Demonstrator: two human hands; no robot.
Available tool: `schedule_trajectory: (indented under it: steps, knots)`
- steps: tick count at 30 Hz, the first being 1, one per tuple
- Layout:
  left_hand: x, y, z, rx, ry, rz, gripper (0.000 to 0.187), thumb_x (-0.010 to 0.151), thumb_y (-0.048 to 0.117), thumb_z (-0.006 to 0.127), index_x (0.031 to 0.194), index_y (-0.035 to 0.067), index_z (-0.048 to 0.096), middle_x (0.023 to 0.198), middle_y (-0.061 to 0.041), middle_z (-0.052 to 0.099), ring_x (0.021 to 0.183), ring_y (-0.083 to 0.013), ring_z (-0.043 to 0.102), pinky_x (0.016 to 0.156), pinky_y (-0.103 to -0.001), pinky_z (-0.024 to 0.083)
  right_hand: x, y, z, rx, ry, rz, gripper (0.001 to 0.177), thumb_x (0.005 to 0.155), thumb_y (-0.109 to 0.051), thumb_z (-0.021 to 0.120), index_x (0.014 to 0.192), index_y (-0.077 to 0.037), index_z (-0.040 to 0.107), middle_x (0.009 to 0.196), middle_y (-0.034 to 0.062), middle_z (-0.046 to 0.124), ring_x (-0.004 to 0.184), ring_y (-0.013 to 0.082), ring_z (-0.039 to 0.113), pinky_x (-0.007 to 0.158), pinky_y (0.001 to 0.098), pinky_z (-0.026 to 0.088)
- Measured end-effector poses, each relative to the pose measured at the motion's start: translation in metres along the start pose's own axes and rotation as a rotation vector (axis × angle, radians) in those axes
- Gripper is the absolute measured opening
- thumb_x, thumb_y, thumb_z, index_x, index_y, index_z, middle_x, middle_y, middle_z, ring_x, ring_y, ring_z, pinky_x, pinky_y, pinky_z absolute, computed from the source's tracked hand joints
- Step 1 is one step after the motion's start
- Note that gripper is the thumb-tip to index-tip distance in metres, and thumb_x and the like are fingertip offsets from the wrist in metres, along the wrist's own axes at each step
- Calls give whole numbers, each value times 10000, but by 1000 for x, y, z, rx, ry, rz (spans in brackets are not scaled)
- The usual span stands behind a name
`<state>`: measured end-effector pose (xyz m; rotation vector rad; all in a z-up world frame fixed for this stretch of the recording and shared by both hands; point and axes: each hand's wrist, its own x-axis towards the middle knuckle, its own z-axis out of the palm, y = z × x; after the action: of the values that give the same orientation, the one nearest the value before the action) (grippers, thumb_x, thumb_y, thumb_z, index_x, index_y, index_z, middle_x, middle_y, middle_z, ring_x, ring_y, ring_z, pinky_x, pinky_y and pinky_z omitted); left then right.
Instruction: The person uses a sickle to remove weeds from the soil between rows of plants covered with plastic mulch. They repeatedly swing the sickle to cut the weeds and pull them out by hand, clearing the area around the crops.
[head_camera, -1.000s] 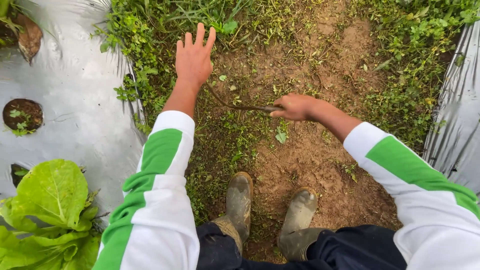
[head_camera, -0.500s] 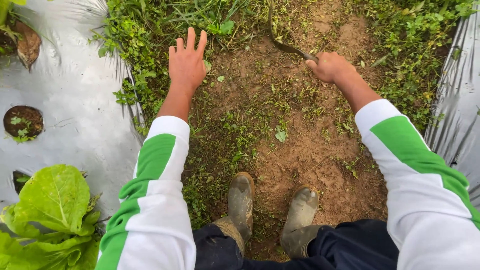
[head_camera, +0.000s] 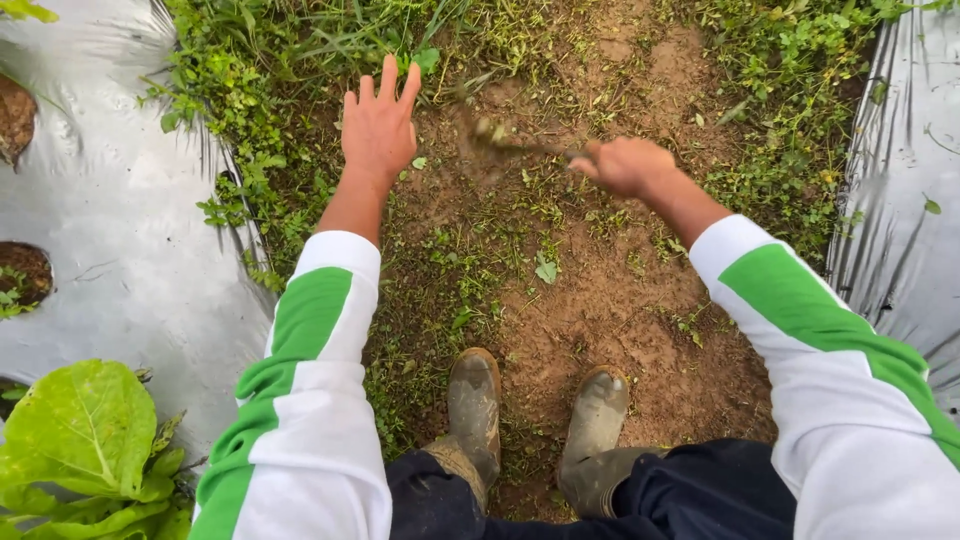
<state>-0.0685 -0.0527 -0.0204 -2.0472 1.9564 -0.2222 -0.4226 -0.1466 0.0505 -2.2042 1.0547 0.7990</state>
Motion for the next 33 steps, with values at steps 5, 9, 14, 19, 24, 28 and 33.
schedule_trajectory:
  steps: [5,9,14,19,24,28,33]
  knots:
    - [-13,-9,2,-44,-40,-31,826,1034,349,699,1739,216,289,1729,-186,336,1331,-407,565,1026,-514,540,21,40,-15,97,187,250,449,1187,-419,328,1297,-57,570,800,54,553,547,170,488,422,277,454]
    - [-3,-5,12,-34,12,-11,803,1038,390,715,1717,212,325,1716,-173,352,1354,-440,545,1030,-558,536,18,50,2,41,237,175,346,1148,-347,340,1169,-67,542,838,72,554,620,164,515,451,285,499]
    - [17,22,8,-33,11,76,779,1073,408,658,1740,213,307,1740,-180,321,1395,-444,508,1044,-579,512,9,57,32,-31,119,244,360,1024,-332,592,1261,-97,457,1012,160,678,807,367,694,605,505,599]
    - [30,55,-13,-217,93,270,473,1175,403,489,1558,131,540,1680,-152,418,1314,-312,569,1015,-467,544,-14,62,29,-176,256,124,208,1056,-320,572,1081,-147,459,851,30,609,559,185,582,361,320,475]
    - [39,76,-19,-367,-11,319,477,1173,469,467,1481,116,558,1688,-190,400,1445,-394,493,1141,-596,476,-15,73,26,-304,275,70,207,1051,-338,567,1096,-168,457,900,5,611,511,153,580,316,275,426]
    - [39,83,-23,-520,-123,273,556,1079,486,679,1468,105,569,1554,-170,483,1372,-371,510,1154,-618,451,-15,70,27,-323,251,31,236,1059,-377,554,1048,-163,457,881,-2,598,498,122,537,311,250,389]
    - [33,82,-18,-612,-233,196,623,1067,506,720,1515,128,510,1534,-131,411,1399,-376,488,1105,-604,456,-18,66,31,-322,296,-50,211,1020,-309,526,1107,-130,455,969,75,634,684,280,640,558,400,495]
